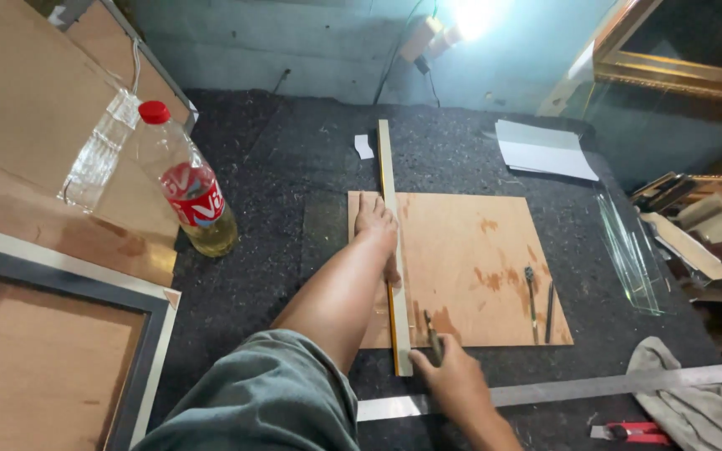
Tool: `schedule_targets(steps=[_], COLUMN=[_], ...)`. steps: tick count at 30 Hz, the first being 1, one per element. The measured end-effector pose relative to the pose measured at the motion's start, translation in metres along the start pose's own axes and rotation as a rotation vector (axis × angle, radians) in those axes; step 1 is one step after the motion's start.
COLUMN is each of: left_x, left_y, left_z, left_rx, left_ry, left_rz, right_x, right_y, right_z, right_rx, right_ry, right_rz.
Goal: Measuring and cutting glass sheets for picture frames using a ruler and glass cutter.
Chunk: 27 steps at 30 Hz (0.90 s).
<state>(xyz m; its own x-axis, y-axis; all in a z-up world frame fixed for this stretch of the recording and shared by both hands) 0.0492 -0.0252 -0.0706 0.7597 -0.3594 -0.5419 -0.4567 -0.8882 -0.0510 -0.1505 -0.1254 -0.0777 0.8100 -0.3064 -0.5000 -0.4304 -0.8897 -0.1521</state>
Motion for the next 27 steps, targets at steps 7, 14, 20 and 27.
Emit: schedule_targets(steps=[7,14,20,27], left_x=[-0.041,-0.083,-0.143,-0.158], left_y=[0.008,-0.005,-0.051,-0.078], left_z=[0.003,0.049,0.105,0.137], left_rx=[-0.094,-0.987,-1.223,-1.389], left_ry=[0.173,0.698,0.784,0.582], left_rz=[-0.003,-0.145,-0.484,-0.543], right_x=[-0.014,0.023,0.023,0.020], right_y=[-0.023,0.013,0.048,0.070], right_z=[0.006,-0.003,-0.050,-0.072], right_rx=[-0.104,0.065,-0.132,-0.307], right_ry=[-0.018,0.168,0.188,0.127], right_rz=[0.059,0.043,0.130,0.224])
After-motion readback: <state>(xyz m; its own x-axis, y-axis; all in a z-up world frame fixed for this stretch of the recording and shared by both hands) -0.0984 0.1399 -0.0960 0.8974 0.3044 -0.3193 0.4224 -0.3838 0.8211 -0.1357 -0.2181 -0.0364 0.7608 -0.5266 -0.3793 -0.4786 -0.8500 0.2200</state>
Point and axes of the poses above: each hand's wrist, its own x-axis towards the middle knuckle, its own z-axis out of the palm, y = z × x, the point moved 5 cm from there along x, towards the middle knuckle, and after that the axes turned 15 degrees about -x, right-handed, at the moved point
